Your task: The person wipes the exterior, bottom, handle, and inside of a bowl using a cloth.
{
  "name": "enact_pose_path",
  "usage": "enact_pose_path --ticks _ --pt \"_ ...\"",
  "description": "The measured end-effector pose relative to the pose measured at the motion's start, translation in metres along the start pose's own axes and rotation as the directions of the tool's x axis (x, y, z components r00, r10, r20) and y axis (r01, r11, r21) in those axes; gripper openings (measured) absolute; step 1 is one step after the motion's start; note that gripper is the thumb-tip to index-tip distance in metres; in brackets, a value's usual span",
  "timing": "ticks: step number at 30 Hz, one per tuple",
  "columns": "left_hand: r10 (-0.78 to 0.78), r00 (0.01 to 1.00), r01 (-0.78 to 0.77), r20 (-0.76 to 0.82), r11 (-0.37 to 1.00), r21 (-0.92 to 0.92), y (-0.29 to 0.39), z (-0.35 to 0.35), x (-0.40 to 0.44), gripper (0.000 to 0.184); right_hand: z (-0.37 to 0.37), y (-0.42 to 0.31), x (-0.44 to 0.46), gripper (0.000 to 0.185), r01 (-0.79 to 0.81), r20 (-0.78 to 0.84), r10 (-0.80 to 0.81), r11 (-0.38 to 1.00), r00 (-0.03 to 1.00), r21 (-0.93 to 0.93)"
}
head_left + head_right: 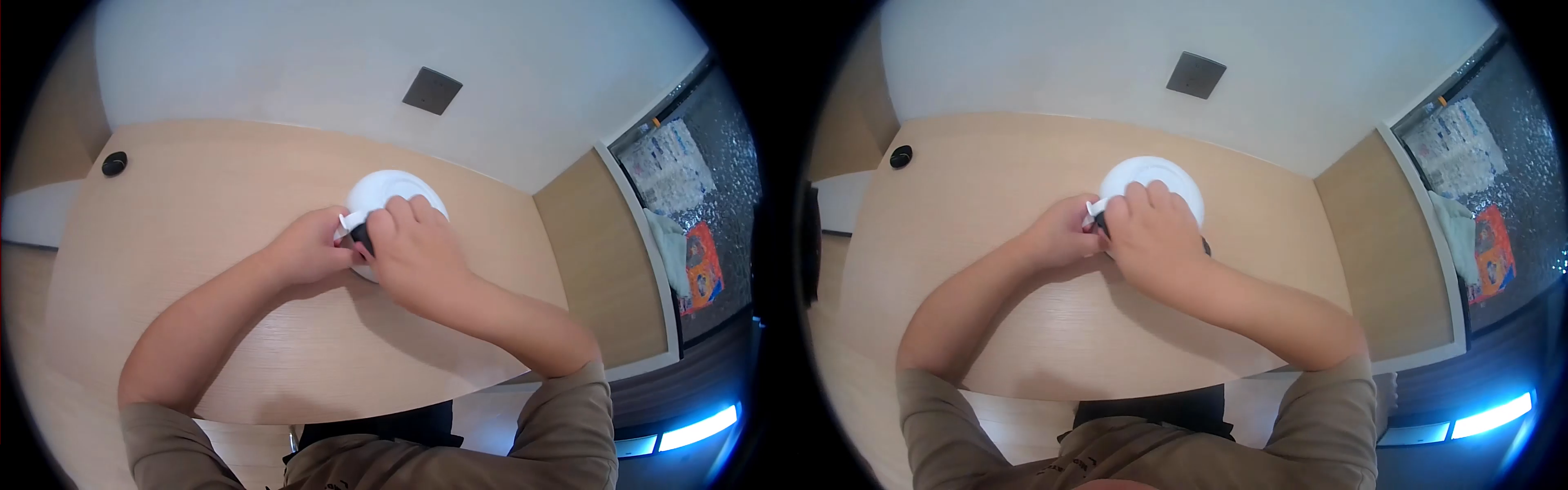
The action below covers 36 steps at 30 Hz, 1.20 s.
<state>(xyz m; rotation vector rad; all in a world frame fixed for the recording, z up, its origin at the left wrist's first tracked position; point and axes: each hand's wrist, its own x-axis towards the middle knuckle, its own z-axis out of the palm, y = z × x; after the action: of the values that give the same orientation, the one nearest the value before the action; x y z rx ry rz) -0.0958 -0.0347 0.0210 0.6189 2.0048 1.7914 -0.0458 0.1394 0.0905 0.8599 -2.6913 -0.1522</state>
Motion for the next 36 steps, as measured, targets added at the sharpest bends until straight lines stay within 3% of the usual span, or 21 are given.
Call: enact_pose_path --ticks 5,8,9,12,20,24,28,36 --pt "0.011 1.0 -0.011 0.008 1.0 0.025 0.008 -0.003 -0.006 0.034 -0.001 0.002 0.038 0.028 0.016 0.06 -0.021 0.997 0.998 0.078" --pt "0.037 0.999 -0.038 0.009 0.995 0.09 0.001 -0.003 -0.002 0.035 -0.01 0.023 0.058 0.029 -0.148 0.208 0.102 0.965 0.973 0.215" --pt "0.03 0.999 -0.032 0.025 0.997 0.063 -0.003 -0.003 0.001 0.035 -0.006 0.032 0.06 0.032 -0.094 0.11 0.073 0.976 0.991 0.195" --pt "-0.001 1.0 -0.001 0.02 0.994 0.106 -0.003 -0.003 0.0 0.04 -0.007 0.052 0.064 0.035 -0.282 0.192 0.239 0.928 0.952 0.245" --pt "-0.025 1.0 0.024 0.007 0.985 0.17 0.005 0.0 -0.002 0.042 -0.008 0.089 0.01 0.029 -0.379 0.225 0.323 0.883 0.919 0.278" --pt "-0.055 0.998 0.05 0.031 0.989 0.139 0.011 0.004 -0.005 0.039 -0.018 0.067 -0.011 0.027 -0.245 0.162 0.217 0.953 0.963 0.178" --pt "-0.058 0.997 0.052 0.046 0.991 0.125 0.01 0.002 -0.005 0.039 -0.012 0.055 -0.002 0.027 -0.127 0.117 0.094 0.937 0.989 0.325" --pt "-0.017 0.999 0.012 0.045 0.996 0.089 0.003 0.003 -0.004 0.039 0.0 0.068 0.038 0.029 -0.194 0.134 0.177 0.973 0.975 0.127"
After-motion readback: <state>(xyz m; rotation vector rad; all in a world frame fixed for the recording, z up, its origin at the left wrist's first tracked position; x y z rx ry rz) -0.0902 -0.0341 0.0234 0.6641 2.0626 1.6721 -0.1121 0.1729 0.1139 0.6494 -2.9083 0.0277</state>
